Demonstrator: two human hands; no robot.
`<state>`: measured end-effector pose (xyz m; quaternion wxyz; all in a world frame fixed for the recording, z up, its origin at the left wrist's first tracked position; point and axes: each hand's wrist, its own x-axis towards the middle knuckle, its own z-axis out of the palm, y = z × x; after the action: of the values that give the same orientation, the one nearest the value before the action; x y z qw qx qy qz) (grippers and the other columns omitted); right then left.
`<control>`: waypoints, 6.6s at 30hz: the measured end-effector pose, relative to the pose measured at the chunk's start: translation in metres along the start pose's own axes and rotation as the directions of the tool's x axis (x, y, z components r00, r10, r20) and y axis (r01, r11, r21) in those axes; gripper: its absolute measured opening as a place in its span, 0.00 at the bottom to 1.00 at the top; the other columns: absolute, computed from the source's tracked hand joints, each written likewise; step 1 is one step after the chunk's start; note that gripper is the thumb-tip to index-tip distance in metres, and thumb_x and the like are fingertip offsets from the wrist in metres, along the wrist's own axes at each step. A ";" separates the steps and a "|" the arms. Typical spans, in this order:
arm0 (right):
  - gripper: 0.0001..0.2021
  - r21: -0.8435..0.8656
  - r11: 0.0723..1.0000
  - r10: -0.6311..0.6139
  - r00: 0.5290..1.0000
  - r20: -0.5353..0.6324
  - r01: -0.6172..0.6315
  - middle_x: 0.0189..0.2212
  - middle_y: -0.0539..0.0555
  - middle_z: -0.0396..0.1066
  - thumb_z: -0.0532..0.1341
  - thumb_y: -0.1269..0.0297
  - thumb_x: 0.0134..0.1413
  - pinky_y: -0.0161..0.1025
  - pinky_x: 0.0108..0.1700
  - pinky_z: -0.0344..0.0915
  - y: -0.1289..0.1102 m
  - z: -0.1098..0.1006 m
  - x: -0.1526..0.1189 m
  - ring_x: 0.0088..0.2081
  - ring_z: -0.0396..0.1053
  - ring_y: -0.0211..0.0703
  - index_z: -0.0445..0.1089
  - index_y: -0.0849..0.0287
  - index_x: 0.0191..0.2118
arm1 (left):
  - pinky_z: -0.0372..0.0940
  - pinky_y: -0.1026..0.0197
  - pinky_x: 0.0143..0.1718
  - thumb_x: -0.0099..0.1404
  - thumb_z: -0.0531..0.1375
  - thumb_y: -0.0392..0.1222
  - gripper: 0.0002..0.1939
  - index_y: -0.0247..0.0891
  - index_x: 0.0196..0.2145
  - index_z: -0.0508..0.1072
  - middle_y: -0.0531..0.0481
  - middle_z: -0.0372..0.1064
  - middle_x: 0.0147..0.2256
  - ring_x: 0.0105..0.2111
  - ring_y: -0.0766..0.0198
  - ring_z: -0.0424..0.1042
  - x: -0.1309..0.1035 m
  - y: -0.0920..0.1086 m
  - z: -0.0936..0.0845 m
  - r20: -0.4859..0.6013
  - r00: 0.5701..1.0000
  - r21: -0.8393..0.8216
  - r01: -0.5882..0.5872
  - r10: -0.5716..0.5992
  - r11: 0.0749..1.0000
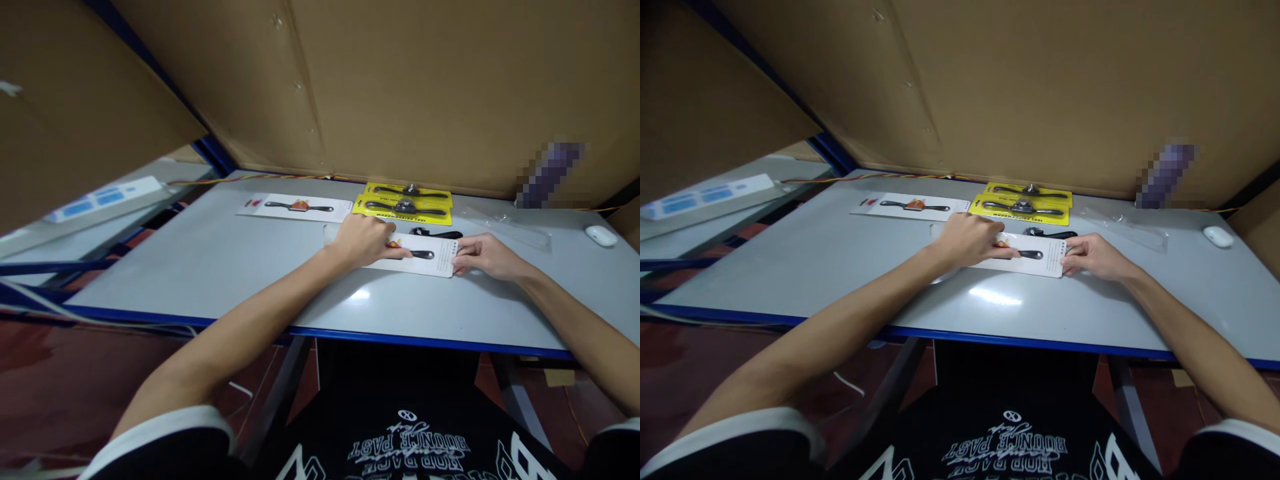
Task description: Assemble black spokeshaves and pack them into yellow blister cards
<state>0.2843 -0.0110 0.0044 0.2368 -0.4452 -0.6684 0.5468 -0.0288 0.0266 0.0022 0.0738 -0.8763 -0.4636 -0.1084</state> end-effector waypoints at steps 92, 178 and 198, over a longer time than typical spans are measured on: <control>0.12 -0.672 0.597 -0.523 0.848 0.088 0.439 0.39 0.56 0.81 0.60 0.61 0.70 0.48 0.49 0.72 -0.003 0.046 0.000 0.42 0.77 0.49 0.80 0.55 0.48 | 0.51 0.56 0.29 0.65 0.61 0.63 0.21 0.40 0.37 0.74 0.46 0.76 0.32 0.28 0.58 0.67 -0.004 0.019 -0.011 0.213 0.893 -0.432 -0.278 0.396 0.858; 0.19 -0.681 0.529 -0.363 0.860 0.358 0.507 0.47 0.57 0.77 0.50 0.74 0.66 0.45 0.49 0.70 -0.027 0.026 0.029 0.45 0.73 0.46 0.75 0.53 0.50 | 0.55 0.56 0.31 0.64 0.61 0.70 0.27 0.41 0.34 0.68 0.50 0.70 0.31 0.29 0.61 0.64 0.009 0.021 0.015 0.072 0.933 -0.623 -0.233 0.352 0.746; 0.10 -0.730 0.659 -0.308 0.950 -0.044 0.180 0.38 0.55 0.77 0.63 0.55 0.63 0.43 0.41 0.64 -0.026 0.051 0.012 0.37 0.71 0.48 0.69 0.55 0.43 | 0.51 0.58 0.31 0.63 0.64 0.65 0.24 0.40 0.35 0.68 0.52 0.67 0.30 0.28 0.63 0.61 0.007 0.025 0.014 0.109 0.937 -0.660 -0.181 0.331 0.729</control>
<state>0.2290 -0.0272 0.0123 0.1693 -0.4512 -0.8602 0.1666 -0.0030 0.0216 -0.0101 -0.2668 -0.9104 -0.2776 -0.1512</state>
